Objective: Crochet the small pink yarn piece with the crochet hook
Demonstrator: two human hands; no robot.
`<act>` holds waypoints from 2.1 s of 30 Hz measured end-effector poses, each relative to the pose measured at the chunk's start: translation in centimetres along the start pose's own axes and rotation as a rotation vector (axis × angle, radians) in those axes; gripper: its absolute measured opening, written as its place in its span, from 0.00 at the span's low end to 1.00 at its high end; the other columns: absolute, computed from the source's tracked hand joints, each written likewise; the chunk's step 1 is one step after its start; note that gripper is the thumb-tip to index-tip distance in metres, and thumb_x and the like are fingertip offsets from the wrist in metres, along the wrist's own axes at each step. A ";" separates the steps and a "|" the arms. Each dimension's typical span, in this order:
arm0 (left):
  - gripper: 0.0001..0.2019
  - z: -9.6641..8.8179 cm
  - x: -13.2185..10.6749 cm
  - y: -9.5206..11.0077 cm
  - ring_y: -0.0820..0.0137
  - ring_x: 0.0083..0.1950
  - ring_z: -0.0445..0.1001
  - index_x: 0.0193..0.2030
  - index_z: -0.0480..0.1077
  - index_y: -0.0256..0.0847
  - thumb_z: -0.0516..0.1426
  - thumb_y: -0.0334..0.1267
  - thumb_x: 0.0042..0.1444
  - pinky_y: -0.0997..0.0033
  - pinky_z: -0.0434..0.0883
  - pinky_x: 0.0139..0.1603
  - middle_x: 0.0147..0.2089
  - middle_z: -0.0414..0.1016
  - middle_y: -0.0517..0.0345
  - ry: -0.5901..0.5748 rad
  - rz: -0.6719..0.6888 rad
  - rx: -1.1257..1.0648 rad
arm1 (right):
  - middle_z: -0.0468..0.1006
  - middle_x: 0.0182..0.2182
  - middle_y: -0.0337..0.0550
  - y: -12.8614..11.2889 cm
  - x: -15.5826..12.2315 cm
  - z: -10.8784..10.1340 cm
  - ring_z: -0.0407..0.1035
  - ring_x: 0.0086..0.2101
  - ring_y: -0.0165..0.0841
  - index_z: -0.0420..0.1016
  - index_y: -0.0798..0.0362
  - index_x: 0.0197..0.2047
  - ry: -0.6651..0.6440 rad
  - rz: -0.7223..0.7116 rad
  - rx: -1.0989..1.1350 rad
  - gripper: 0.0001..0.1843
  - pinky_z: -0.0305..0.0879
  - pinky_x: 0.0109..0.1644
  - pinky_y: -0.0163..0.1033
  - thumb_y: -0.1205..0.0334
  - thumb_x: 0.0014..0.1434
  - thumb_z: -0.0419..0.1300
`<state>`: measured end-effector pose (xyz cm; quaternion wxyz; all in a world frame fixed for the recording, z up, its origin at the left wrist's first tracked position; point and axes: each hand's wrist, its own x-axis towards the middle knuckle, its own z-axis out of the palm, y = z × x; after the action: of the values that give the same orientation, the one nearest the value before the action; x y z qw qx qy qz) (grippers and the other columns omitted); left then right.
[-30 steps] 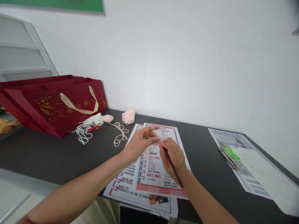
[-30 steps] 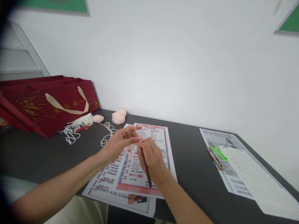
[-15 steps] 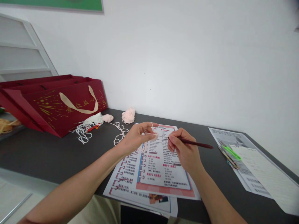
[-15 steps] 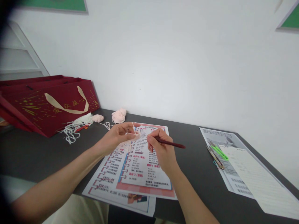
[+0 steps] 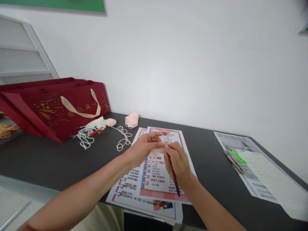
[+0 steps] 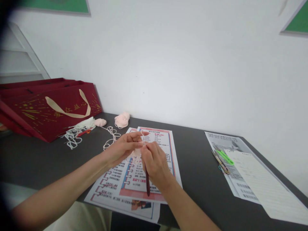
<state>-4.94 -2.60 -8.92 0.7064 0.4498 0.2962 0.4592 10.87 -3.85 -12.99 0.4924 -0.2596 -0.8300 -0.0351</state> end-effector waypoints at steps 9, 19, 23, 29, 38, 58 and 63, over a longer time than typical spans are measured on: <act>0.20 -2.1 0.6 1.3 0.74 0.32 0.71 0.49 0.73 0.35 0.63 0.29 0.46 0.72 0.64 0.39 0.32 0.75 0.56 -0.125 -0.081 -0.058 | 0.67 0.25 0.35 0.5 1.9 -1.6 0.62 0.24 0.27 0.66 0.49 0.34 0.065 0.484 0.765 0.04 0.59 0.26 0.34 0.67 0.61 0.56; 0.19 -3.1 0.5 2.2 0.74 0.31 0.72 0.49 0.73 0.34 0.62 0.27 0.47 0.75 0.65 0.34 0.34 0.75 0.55 -0.296 -0.162 -0.052 | 0.69 0.25 0.34 1.4 2.2 -2.5 0.60 0.21 0.24 0.71 0.50 0.33 0.040 0.628 1.130 0.03 0.54 0.23 0.33 0.66 0.58 0.61; 0.19 -3.3 0.5 2.4 0.77 0.28 0.70 0.47 0.75 0.32 0.63 0.27 0.45 0.77 0.65 0.33 0.29 0.73 0.59 -0.315 -0.186 -0.077 | 0.70 0.27 0.35 1.6 2.1 -3.1 0.61 0.22 0.24 0.73 0.49 0.34 -0.025 0.592 1.082 0.03 0.55 0.24 0.34 0.67 0.57 0.62; 0.19 -3.3 0.4 2.6 0.75 0.32 0.71 0.46 0.75 0.33 0.63 0.28 0.44 0.74 0.66 0.36 0.33 0.73 0.58 -0.343 -0.224 -0.020 | 0.71 0.27 0.37 1.8 2.4 -3.7 0.61 0.21 0.24 0.72 0.51 0.31 -0.066 0.645 1.154 0.04 0.53 0.24 0.34 0.67 0.54 0.64; 0.12 -2.0 0.0 2.2 0.78 0.29 0.66 0.44 0.73 0.39 0.62 0.32 0.50 0.75 0.60 0.32 0.29 0.69 0.63 -0.171 0.046 0.312 | 0.67 0.18 0.32 0.9 2.9 -2.7 0.56 0.18 0.24 0.66 0.52 0.28 0.021 0.781 1.239 0.08 0.48 0.21 0.32 0.66 0.58 0.59; 0.06 0.0 -0.4 0.3 0.59 0.51 0.72 0.26 0.71 0.42 0.57 0.33 0.54 0.62 0.63 0.53 0.32 0.75 0.57 0.136 0.444 0.752 | 0.69 0.28 0.39 -0.4 1.3 -1.3 0.65 0.28 0.31 0.61 0.49 0.35 -0.056 0.183 0.176 0.08 0.62 0.33 0.37 0.73 0.61 0.52; 0.13 -0.3 -0.1 0.2 0.70 0.35 0.70 0.43 0.75 0.40 0.63 0.35 0.49 0.68 0.63 0.43 0.29 0.71 0.61 0.034 0.182 0.371 | 0.69 0.34 0.44 0.4 1.2 -1.1 0.65 0.33 0.33 0.64 0.48 0.40 -0.085 -0.001 0.182 0.12 0.65 0.34 0.39 0.76 0.59 0.52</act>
<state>-5.34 -2.52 -8.86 0.5621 0.5893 0.3457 0.4661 11.51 -3.38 -11.47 0.4782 -0.2147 -0.8501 0.0515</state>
